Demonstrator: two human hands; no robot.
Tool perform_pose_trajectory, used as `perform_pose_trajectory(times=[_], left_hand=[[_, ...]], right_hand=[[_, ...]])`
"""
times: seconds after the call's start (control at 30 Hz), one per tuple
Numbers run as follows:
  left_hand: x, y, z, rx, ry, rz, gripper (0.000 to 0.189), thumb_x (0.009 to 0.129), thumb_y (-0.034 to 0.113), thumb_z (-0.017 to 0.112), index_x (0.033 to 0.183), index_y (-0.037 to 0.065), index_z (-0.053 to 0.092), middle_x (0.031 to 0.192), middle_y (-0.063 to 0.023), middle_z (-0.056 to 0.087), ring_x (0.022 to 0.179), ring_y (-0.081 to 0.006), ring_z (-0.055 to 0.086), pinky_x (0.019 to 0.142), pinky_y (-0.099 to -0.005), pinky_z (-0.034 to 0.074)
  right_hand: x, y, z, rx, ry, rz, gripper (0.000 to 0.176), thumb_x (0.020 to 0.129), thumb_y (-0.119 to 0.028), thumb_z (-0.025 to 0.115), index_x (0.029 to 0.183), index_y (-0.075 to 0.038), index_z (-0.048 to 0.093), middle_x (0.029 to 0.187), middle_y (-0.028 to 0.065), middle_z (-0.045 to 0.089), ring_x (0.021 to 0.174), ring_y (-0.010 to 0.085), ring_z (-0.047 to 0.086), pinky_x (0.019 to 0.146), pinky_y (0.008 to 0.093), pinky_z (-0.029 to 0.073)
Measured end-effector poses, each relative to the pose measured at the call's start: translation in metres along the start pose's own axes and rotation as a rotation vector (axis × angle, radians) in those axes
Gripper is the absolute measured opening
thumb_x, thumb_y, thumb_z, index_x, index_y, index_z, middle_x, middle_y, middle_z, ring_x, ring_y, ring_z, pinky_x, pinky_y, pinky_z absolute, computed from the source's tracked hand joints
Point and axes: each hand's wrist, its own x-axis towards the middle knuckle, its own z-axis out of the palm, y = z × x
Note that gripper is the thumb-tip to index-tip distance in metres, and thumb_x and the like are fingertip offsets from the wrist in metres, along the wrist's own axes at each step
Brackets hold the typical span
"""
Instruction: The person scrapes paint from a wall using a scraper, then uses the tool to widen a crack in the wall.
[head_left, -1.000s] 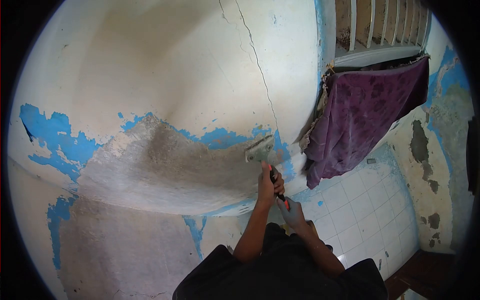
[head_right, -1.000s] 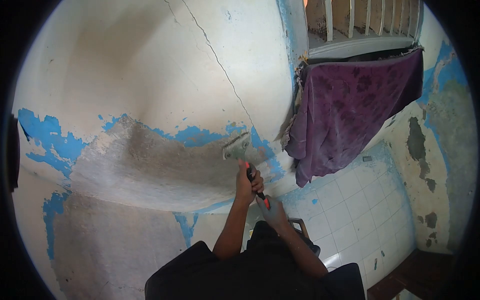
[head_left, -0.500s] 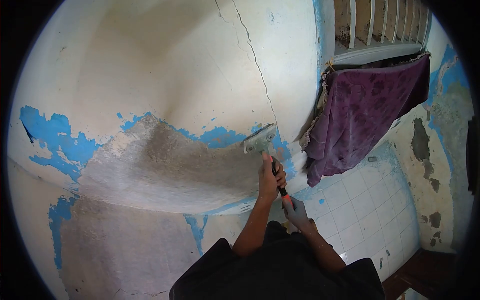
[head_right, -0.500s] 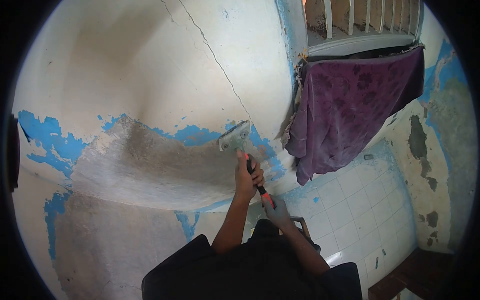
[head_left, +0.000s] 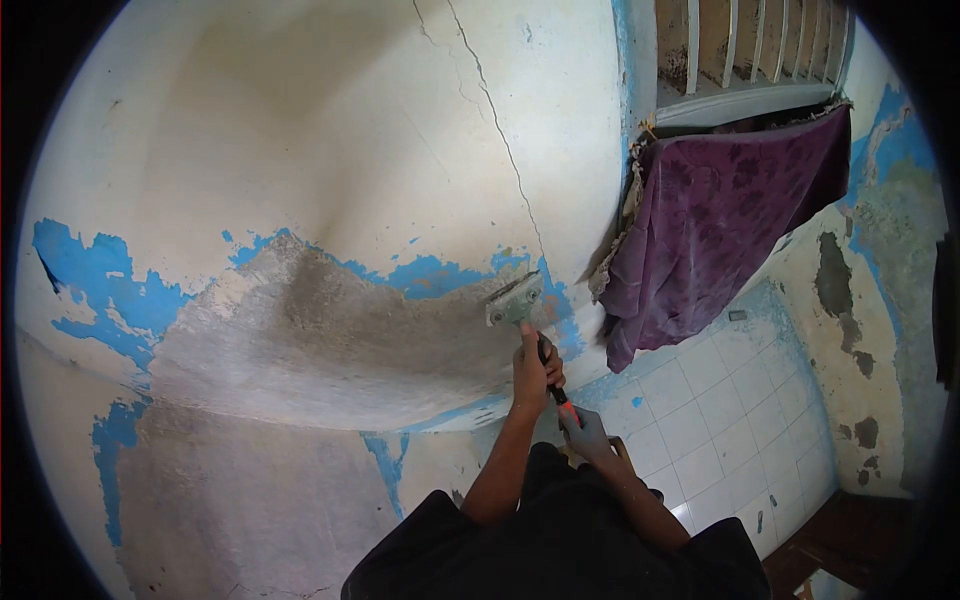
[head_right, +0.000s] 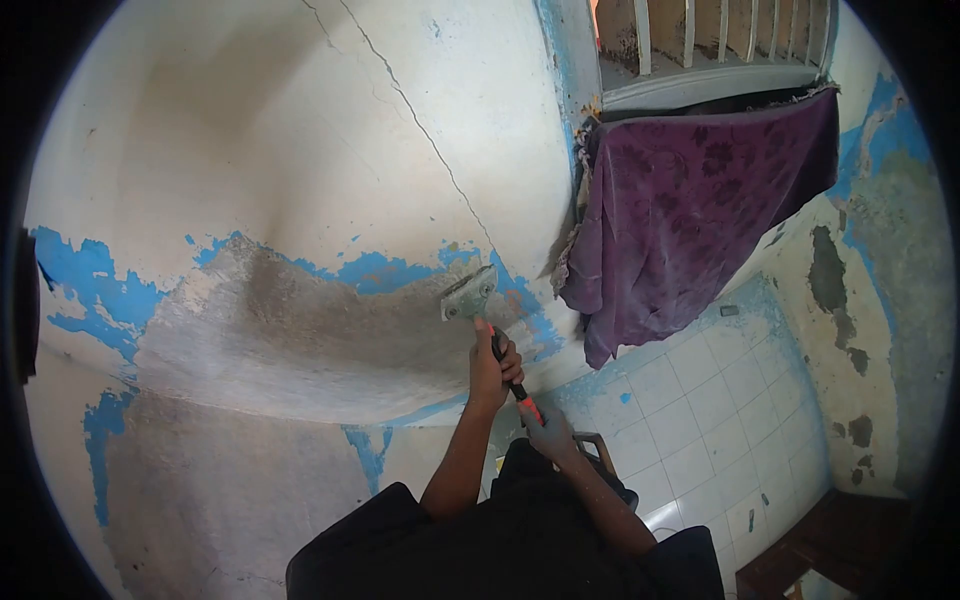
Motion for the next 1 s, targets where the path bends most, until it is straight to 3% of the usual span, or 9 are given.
perform_pose_trajectory(times=[0.23,0.5,0.63,0.73,1.0], left_hand=[[-0.005,-0.003,-0.002,0.002,0.002,0.014,0.059,0.089,0.068,0.038,0.071,0.012,0.035,0.052,0.003,0.026,0.038,-0.0076,0.025,0.037,-0.0261,0.026],[-0.001,-0.001,-0.001,0.047,-0.005,0.027,0.059,0.089,0.068,0.038,0.068,0.013,0.035,0.05,0.0032,0.026,0.038,-0.0083,0.026,0.038,-0.0267,0.027],[0.004,-0.021,-0.013,0.05,0.016,0.035,0.059,0.09,0.068,0.038,0.067,0.013,0.035,0.05,0.0033,0.027,0.038,-0.0084,0.027,0.038,-0.0264,0.027],[0.012,-0.024,-0.008,0.127,0.025,0.022,0.059,0.091,0.067,0.037,0.066,0.013,0.035,0.05,0.0034,0.028,0.038,-0.0081,0.028,0.038,-0.0261,0.028],[0.018,-0.038,-0.017,0.14,0.012,0.098,0.057,0.092,0.063,0.038,0.066,0.013,0.035,0.05,0.0031,0.03,0.039,-0.0073,0.028,0.038,-0.0265,0.028]], right_hand=[[-0.001,0.003,0.004,0.022,0.042,-0.086,0.041,0.093,-0.036,0.056,0.067,-0.004,0.055,0.051,-0.0016,0.046,0.046,0.007,0.045,0.044,0.027,0.036],[0.001,-0.013,0.004,0.155,-0.04,0.072,0.041,0.094,-0.038,0.055,0.069,-0.005,0.054,0.051,-0.0016,0.046,0.043,0.0062,0.044,0.041,0.025,0.034],[0.003,0.012,0.004,0.101,-0.014,-0.04,0.043,0.095,-0.039,0.053,0.068,-0.005,0.052,0.05,-0.001,0.045,0.039,0.0075,0.042,0.038,0.0257,0.032],[0.006,0.008,0.0,0.262,-0.104,0.105,0.045,0.096,-0.04,0.05,0.067,-0.006,0.051,0.049,-0.0005,0.044,0.038,0.0084,0.042,0.037,0.026,0.033],[0.025,0.041,0.002,0.246,-0.097,0.064,0.05,0.097,-0.045,0.045,0.066,-0.006,0.05,0.05,-0.0004,0.044,0.037,0.0086,0.041,0.036,0.0241,0.032]])
